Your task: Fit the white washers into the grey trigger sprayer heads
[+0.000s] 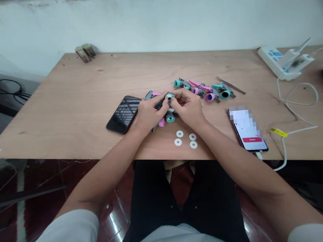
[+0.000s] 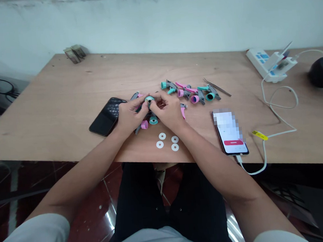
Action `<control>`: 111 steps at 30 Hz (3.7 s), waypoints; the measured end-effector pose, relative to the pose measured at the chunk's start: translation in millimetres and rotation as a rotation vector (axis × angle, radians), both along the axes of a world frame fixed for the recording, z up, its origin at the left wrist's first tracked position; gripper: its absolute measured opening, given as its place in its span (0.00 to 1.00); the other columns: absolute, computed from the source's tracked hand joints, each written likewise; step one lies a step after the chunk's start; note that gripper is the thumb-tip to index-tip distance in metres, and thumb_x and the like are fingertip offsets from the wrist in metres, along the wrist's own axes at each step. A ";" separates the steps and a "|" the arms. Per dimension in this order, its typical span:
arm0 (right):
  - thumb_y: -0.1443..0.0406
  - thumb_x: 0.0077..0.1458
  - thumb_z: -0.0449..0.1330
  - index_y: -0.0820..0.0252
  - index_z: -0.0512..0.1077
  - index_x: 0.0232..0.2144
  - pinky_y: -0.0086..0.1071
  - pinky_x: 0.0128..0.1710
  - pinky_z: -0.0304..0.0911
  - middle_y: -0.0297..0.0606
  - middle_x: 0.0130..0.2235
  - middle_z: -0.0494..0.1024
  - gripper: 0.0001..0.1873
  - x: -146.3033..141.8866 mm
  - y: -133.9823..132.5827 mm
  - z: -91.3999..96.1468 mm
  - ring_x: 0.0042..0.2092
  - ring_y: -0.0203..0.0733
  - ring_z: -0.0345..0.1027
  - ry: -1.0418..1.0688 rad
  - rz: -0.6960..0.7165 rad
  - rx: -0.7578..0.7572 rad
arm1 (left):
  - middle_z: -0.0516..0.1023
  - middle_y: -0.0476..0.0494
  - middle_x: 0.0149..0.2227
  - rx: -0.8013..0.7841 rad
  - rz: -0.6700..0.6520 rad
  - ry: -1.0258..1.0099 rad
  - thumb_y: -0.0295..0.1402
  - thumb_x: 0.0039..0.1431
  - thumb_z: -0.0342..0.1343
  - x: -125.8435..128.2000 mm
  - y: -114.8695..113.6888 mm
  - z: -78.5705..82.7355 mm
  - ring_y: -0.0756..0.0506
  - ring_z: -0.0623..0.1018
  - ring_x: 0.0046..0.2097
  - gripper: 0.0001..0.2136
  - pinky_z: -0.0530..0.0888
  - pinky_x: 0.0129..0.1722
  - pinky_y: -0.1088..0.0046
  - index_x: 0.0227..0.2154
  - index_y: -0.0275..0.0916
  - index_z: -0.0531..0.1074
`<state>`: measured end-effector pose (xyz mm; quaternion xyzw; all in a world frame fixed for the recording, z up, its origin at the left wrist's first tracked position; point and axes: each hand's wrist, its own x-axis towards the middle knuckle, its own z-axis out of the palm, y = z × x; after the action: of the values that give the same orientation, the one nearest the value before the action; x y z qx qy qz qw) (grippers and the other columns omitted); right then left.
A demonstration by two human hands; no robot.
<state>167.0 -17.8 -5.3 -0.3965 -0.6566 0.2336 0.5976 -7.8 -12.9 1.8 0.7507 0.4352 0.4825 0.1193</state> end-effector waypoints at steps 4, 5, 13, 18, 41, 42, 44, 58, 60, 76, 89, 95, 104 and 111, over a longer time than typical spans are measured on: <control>0.58 0.65 0.63 0.55 0.79 0.43 0.35 0.36 0.77 0.33 0.35 0.83 0.09 -1.8 -0.4 -0.8 0.33 0.37 0.78 -0.011 -0.029 0.040 | 0.90 0.45 0.47 0.010 0.002 -0.007 0.36 0.69 0.61 0.7 -0.3 -0.3 0.47 0.87 0.38 0.16 0.83 0.45 0.70 0.55 0.46 0.85; 0.59 0.65 0.63 0.55 0.80 0.43 0.35 0.36 0.78 0.33 0.35 0.83 0.09 -2.0 -0.7 -1.0 0.33 0.37 0.78 -0.021 -0.038 0.054 | 0.90 0.45 0.47 0.011 0.004 -0.007 0.36 0.69 0.61 0.9 -0.3 -0.4 0.47 0.87 0.38 0.15 0.83 0.45 0.70 0.55 0.46 0.85; 0.53 0.72 0.58 0.52 0.81 0.50 0.42 0.43 0.83 0.38 0.41 0.85 0.17 0.5 -3.8 0.9 0.41 0.44 0.81 -0.089 -0.054 0.162 | 0.87 0.44 0.56 0.140 -0.098 -0.072 0.32 0.70 0.60 -0.1 3.6 -0.4 0.42 0.86 0.57 0.16 0.81 0.62 0.63 0.57 0.44 0.83; 0.50 0.74 0.56 0.50 0.80 0.55 0.46 0.47 0.84 0.41 0.45 0.85 0.20 2.8 -5.8 4.8 0.45 0.47 0.82 -0.172 -0.043 0.194 | 0.85 0.41 0.59 0.133 -0.132 -0.093 0.35 0.72 0.58 -2.2 5.3 -0.4 0.42 0.84 0.60 0.17 0.79 0.65 0.62 0.60 0.42 0.80; 0.47 0.70 0.60 0.49 0.72 0.57 0.40 0.41 0.83 0.39 0.42 0.81 0.21 -0.4 -0.6 -4.5 0.40 0.44 0.79 -0.089 -0.017 0.045 | 0.86 0.42 0.57 0.026 -0.099 -0.082 0.39 0.75 0.55 0.8 1.4 1.4 0.42 0.86 0.59 0.16 0.80 0.63 0.62 0.58 0.44 0.82; 0.48 0.70 0.61 0.49 0.72 0.57 0.40 0.40 0.82 0.39 0.42 0.81 0.21 0.1 -0.2 -4.8 0.40 0.44 0.79 -0.089 -0.021 0.045 | 0.87 0.42 0.57 0.034 -0.089 -0.075 0.39 0.75 0.56 0.8 1.5 1.2 0.42 0.86 0.58 0.15 0.80 0.63 0.63 0.57 0.44 0.82; 0.50 0.69 0.61 0.49 0.72 0.56 0.39 0.39 0.82 0.39 0.43 0.82 0.19 1.0 0.5 -5.1 0.39 0.43 0.78 -0.092 -0.029 0.059 | 0.87 0.42 0.56 0.050 -0.072 -0.063 0.38 0.74 0.58 1.0 1.6 0.8 0.42 0.86 0.57 0.14 0.80 0.62 0.64 0.56 0.44 0.82; 0.60 0.65 0.63 0.50 0.78 0.44 0.42 0.44 0.81 0.37 0.42 0.84 0.07 -0.9 -1.5 1.6 0.40 0.44 0.80 -0.095 -0.110 0.075 | 0.89 0.45 0.50 0.160 0.050 0.101 0.32 0.67 0.61 1.1 0.8 4.8 0.42 0.87 0.52 0.12 0.81 0.57 0.64 0.50 0.46 0.84; 0.60 0.65 0.63 0.50 0.78 0.44 0.40 0.42 0.80 0.36 0.41 0.83 0.06 -1.5 -1.5 1.0 0.39 0.43 0.80 -0.088 -0.095 0.084 | 0.89 0.45 0.50 0.156 0.059 0.114 0.32 0.67 0.61 0.6 1.6 4.2 0.41 0.87 0.52 0.12 0.81 0.58 0.63 0.50 0.46 0.84; 0.42 0.71 0.56 0.52 0.76 0.50 0.42 0.36 0.80 0.44 0.43 0.84 0.24 36.5 39.7 -13.1 0.39 0.47 0.82 0.020 -0.211 0.052 | 0.78 0.36 0.65 0.160 0.014 0.012 0.52 0.74 0.56 -8.4 14.7 1.5 0.37 0.77 0.68 0.22 0.72 0.71 0.53 0.62 0.46 0.75; 0.42 0.67 0.62 0.53 0.79 0.46 0.35 0.26 0.73 0.34 0.33 0.83 0.23 26.7 27.5 -2.5 0.24 0.37 0.71 0.008 -0.025 -0.051 | 0.85 0.38 0.55 0.049 -0.018 -0.103 0.33 0.65 0.63 -7.2 20.2 -3.3 0.41 0.84 0.55 0.16 0.81 0.57 0.64 0.54 0.42 0.80; 0.56 0.69 0.61 0.55 0.81 0.43 0.53 0.55 0.76 0.46 0.43 0.86 0.12 71.7 40.7 -4.7 0.46 0.53 0.80 -0.301 -0.469 0.087 | 0.87 0.40 0.52 0.053 0.043 0.007 0.27 0.61 0.62 -14.5 26.5 -3.3 0.40 0.84 0.53 0.16 0.80 0.60 0.61 0.51 0.42 0.83; 0.65 0.66 0.54 0.54 0.76 0.64 0.75 0.71 0.46 0.52 0.71 0.72 0.27 55.4 32.1 1.3 0.71 0.67 0.61 -0.838 -0.445 -0.301 | 0.82 0.39 0.62 0.007 0.166 0.239 0.29 0.66 0.58 -13.3 22.5 -0.8 0.35 0.76 0.65 0.15 0.72 0.70 0.50 0.52 0.43 0.83; 0.66 0.65 0.55 0.54 0.82 0.59 0.61 0.63 0.55 0.55 0.61 0.79 0.25 40.7 41.6 13.7 0.63 0.67 0.66 -0.940 -0.427 -0.303 | 0.83 0.39 0.59 0.091 0.122 0.180 0.29 0.65 0.59 -12.5 24.8 -1.0 0.36 0.78 0.63 0.13 0.72 0.69 0.50 0.49 0.43 0.83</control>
<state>207.8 23.7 8.4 -0.6647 -0.7172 -0.0037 0.2094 -20.3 11.9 0.7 0.7678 0.4665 0.4389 0.0161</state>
